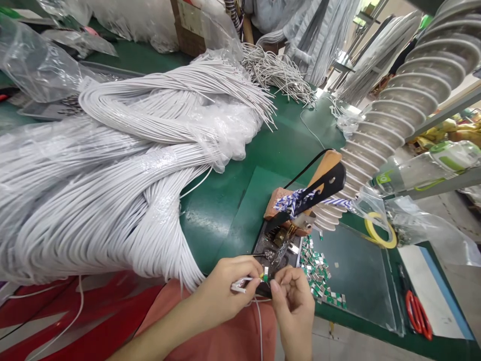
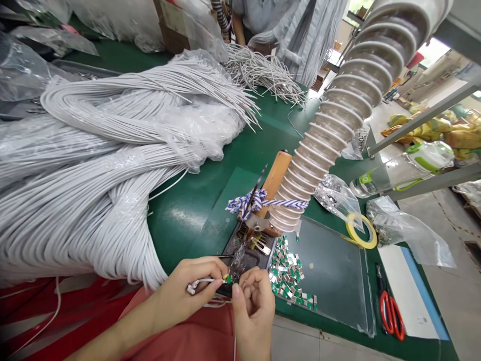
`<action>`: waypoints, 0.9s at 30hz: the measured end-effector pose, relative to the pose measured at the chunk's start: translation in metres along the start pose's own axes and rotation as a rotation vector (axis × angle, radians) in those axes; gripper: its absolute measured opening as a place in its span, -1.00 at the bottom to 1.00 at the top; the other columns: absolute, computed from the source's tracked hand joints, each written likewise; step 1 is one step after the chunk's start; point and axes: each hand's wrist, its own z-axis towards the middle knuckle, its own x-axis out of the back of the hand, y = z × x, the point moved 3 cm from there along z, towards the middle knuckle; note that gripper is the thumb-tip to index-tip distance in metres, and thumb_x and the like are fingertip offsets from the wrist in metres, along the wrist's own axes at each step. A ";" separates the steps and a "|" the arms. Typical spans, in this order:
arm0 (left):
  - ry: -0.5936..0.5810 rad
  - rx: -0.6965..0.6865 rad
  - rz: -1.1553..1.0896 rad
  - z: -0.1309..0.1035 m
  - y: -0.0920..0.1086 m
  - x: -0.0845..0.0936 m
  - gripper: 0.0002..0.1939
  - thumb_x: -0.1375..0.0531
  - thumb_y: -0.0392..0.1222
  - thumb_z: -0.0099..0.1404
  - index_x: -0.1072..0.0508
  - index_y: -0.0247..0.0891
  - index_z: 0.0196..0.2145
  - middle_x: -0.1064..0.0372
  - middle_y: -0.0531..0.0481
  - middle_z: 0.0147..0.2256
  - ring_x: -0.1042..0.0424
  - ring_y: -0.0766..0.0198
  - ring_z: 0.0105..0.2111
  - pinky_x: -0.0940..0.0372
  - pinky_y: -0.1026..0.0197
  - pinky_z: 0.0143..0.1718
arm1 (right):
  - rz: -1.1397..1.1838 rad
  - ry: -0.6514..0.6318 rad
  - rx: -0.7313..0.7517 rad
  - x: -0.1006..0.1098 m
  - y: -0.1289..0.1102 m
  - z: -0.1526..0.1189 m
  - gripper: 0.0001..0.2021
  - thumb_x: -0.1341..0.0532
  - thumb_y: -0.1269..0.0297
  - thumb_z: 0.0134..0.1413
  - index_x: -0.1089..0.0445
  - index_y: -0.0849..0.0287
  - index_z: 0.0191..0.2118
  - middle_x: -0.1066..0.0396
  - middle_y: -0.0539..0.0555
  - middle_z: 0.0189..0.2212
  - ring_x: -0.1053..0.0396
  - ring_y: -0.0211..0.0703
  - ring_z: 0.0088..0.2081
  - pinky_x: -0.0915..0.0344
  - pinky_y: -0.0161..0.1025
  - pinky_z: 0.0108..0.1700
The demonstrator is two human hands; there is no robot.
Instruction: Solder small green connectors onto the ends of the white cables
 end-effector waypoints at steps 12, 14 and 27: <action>0.101 0.022 -0.074 0.006 0.002 -0.001 -0.79 -0.11 -0.43 0.22 -0.32 -0.29 -0.55 -0.42 -0.01 -0.42 -0.41 0.32 -0.41 -0.26 0.36 -0.35 | -0.255 0.166 0.025 -0.005 -0.008 -0.014 -0.85 -0.17 0.18 0.24 -0.39 0.10 -0.30 -0.30 -0.09 -0.52 -0.25 -0.31 -0.48 -0.20 -0.40 -0.38; 0.108 0.014 -0.083 0.006 0.002 -0.001 -0.80 -0.11 -0.44 0.21 -0.32 -0.30 -0.54 -0.41 -0.01 -0.41 -0.41 0.33 -0.41 -0.26 0.37 -0.35 | -0.264 0.176 0.000 -0.005 -0.003 -0.015 -0.87 -0.18 0.19 0.24 -0.38 0.11 -0.30 -0.30 -0.10 -0.55 -0.25 -0.32 -0.52 -0.20 -0.41 -0.42; 0.166 -0.023 -0.108 0.010 0.010 0.000 -0.80 -0.11 -0.44 0.22 -0.35 -0.30 -0.54 -0.43 -0.02 -0.41 -0.41 0.32 -0.43 -0.27 0.36 -0.37 | -0.216 0.097 0.230 -0.004 -0.001 -0.007 -0.90 -0.19 0.46 0.21 -0.38 0.10 -0.27 -0.32 0.07 -0.17 -0.35 -0.21 -0.14 -0.33 -0.32 -0.16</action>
